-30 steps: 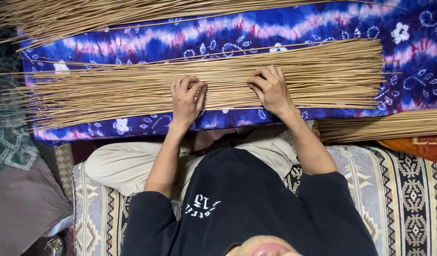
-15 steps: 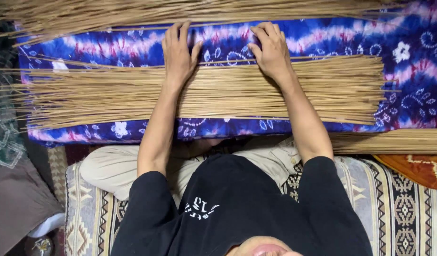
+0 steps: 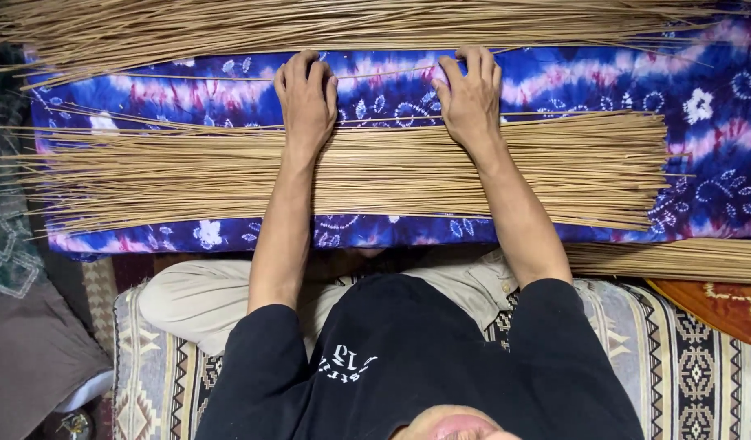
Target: Sorting and aligning thin wooden sticks on a patterned cloth to create organized bundles.
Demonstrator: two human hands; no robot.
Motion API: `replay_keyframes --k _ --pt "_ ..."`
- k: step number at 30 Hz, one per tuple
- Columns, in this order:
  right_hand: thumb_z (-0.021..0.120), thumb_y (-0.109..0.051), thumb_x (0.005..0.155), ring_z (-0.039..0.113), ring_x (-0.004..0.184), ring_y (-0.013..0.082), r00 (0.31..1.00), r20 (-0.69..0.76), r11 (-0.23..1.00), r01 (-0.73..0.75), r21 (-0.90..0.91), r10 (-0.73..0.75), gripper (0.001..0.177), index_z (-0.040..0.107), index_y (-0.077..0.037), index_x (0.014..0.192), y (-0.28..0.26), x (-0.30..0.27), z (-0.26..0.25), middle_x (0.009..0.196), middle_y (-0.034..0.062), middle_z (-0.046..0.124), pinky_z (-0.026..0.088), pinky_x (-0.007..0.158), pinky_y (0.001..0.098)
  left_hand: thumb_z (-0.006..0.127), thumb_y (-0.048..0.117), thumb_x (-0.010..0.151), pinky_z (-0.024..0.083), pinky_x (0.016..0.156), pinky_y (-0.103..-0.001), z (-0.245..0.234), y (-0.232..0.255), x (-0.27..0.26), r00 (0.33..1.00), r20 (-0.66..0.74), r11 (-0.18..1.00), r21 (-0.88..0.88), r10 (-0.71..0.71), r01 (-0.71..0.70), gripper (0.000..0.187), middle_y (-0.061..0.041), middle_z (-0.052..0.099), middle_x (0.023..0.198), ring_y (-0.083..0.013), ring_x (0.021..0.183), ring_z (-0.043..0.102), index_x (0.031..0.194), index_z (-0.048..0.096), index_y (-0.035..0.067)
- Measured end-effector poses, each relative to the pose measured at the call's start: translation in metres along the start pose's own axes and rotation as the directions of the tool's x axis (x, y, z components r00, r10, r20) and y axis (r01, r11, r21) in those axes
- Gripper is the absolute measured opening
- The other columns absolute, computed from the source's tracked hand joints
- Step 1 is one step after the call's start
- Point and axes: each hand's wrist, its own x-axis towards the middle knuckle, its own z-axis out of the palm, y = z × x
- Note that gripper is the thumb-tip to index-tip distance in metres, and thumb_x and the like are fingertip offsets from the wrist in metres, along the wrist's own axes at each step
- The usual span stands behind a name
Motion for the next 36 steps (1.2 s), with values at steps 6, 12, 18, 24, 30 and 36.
replay_keyframes --k 6,12,18,24,30,36 --pt "0.073 -0.016 0.097 0.047 0.091 0.0247 0.995 -0.097 0.999 0.039 0.023 -0.036 0.013 0.066 -0.006 0.093 0.000 0.000 -0.002 0.102 0.0093 0.053 0.035 0.081 0.0387 0.073 0.014 0.096 0.030 0.108 -0.050 -0.002 -0.001 -0.001 1.000 0.010 0.996 -0.088 0.018 -0.017 0.013 -0.016 0.056 0.129 -0.0317 0.123 0.050 0.100 0.065 0.005" --pt "0.069 -0.017 0.102 0.045 0.086 0.0232 0.995 -0.072 0.997 0.070 0.037 -0.067 0.012 0.065 -0.006 0.099 0.001 -0.004 -0.006 0.096 0.0076 0.052 0.033 0.081 0.0382 0.073 0.016 0.099 0.030 0.108 -0.051 0.000 -0.003 -0.003 0.999 0.021 0.995 -0.094 0.028 -0.026 0.013 -0.015 0.056 0.129 -0.0310 0.123 0.050 0.100 0.065 0.005" --pt "0.068 -0.014 0.101 0.044 0.089 0.0220 0.996 -0.031 0.993 0.086 0.085 -0.084 0.009 0.067 -0.007 0.097 0.009 -0.006 0.001 0.099 0.0072 0.053 0.033 0.082 0.0363 0.071 0.016 0.101 0.030 0.109 -0.051 0.002 -0.005 -0.004 0.999 0.038 0.995 -0.096 0.032 -0.028 0.014 -0.015 0.055 0.130 -0.0318 0.125 0.049 0.098 0.063 0.006" --pt "0.064 -0.011 0.102 0.044 0.088 0.0235 0.993 0.008 0.988 0.115 0.099 -0.117 0.008 0.064 -0.004 0.099 0.006 -0.005 -0.010 0.100 0.0092 0.052 0.035 0.080 0.0368 0.076 0.018 0.098 0.031 0.108 -0.048 -0.001 -0.006 -0.004 1.000 0.013 0.990 -0.142 0.023 -0.021 0.014 -0.012 0.058 0.129 -0.0299 0.124 0.051 0.095 0.067 0.007" --pt "0.076 -0.008 0.095 0.047 0.087 0.0211 0.998 -0.020 0.970 0.060 0.236 -0.057 0.006 0.072 -0.006 0.090 0.010 -0.005 -0.011 0.098 0.0047 0.056 0.038 0.082 0.0350 0.072 0.018 0.100 0.037 0.106 -0.045 -0.001 -0.004 -0.003 0.997 0.023 0.990 -0.121 0.080 -0.076 0.013 -0.009 0.063 0.125 -0.0271 0.121 0.054 0.100 0.069 0.005" --pt "0.069 -0.010 0.098 0.045 0.091 0.0243 0.996 0.041 0.986 0.071 0.154 -0.078 0.007 0.066 -0.005 0.096 0.007 -0.006 -0.011 0.103 0.0091 0.053 0.035 0.083 0.0374 0.054 0.025 0.108 0.035 0.105 -0.047 -0.003 0.000 -0.001 0.990 0.072 0.989 -0.101 0.118 -0.110 0.025 -0.013 0.059 0.128 -0.0302 0.123 0.050 0.105 0.064 0.002"
